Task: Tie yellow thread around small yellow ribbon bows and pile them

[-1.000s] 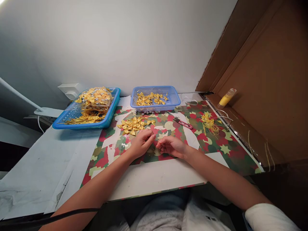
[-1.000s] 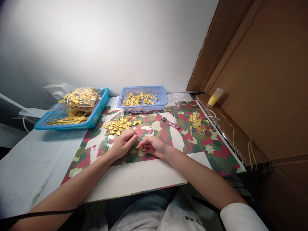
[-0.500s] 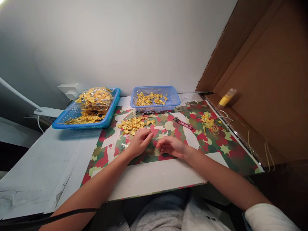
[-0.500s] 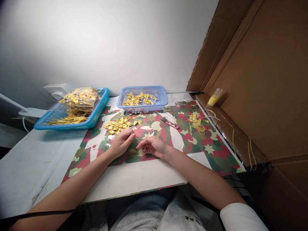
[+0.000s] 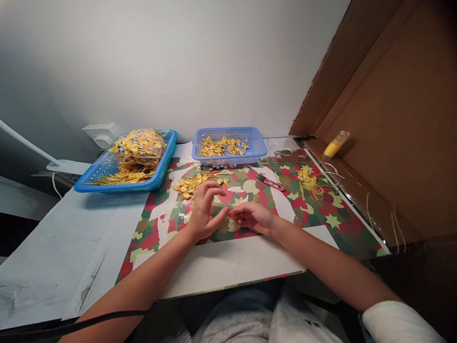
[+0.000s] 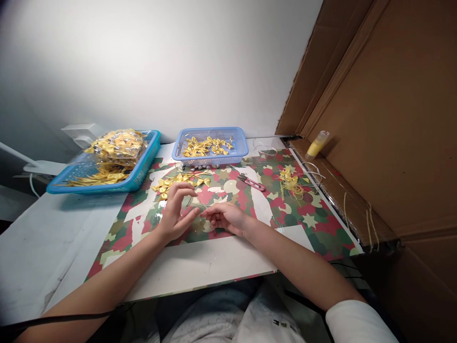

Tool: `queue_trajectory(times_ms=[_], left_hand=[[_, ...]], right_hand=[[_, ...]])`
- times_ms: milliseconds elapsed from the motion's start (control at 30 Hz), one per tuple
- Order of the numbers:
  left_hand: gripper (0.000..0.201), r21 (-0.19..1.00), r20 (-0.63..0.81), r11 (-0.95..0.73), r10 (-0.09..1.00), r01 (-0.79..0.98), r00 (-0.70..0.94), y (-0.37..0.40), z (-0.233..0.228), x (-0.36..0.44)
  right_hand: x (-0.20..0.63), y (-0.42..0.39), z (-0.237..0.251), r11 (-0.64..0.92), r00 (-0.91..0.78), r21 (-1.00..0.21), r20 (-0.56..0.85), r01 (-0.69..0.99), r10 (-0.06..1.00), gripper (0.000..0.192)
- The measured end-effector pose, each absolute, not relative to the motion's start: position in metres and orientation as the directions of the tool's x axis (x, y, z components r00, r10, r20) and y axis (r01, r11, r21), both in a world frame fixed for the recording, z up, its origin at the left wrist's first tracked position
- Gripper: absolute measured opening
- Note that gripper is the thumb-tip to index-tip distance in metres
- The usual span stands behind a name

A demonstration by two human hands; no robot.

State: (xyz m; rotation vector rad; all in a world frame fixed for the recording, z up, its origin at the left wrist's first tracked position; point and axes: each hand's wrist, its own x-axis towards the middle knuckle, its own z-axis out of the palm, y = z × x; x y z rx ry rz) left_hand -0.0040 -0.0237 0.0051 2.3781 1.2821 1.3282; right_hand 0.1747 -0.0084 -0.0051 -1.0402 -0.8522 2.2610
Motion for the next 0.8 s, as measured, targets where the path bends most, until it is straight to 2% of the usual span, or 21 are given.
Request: queue_trajectory(times_ms=[100,200,800], left_hand=[[0.005,0.283,0.742,-0.700,0.593,0.656,0.313,-0.0285,0.0025,0.0004],[0.008,0.184,0.779,-0.698,0.533,0.692,0.330,-0.0286,-0.0016,0.0039],[0.014,0.138,0.803,-0.690,0.498,0.711,0.327,-0.0254,0.0000,0.0052]], right_hand=[[0.1727,-0.0094,-0.0030,-0.667,-0.574,-0.719,-0.467,-0.197,0.673,0.013],[0.1717,-0.0100,-0.0024,-0.665,-0.560,-0.716,-0.468,-0.214,0.684,0.012],[0.1715,-0.0095,-0.0029,-0.661,-0.539,-0.713,-0.471,-0.233,0.698,0.011]])
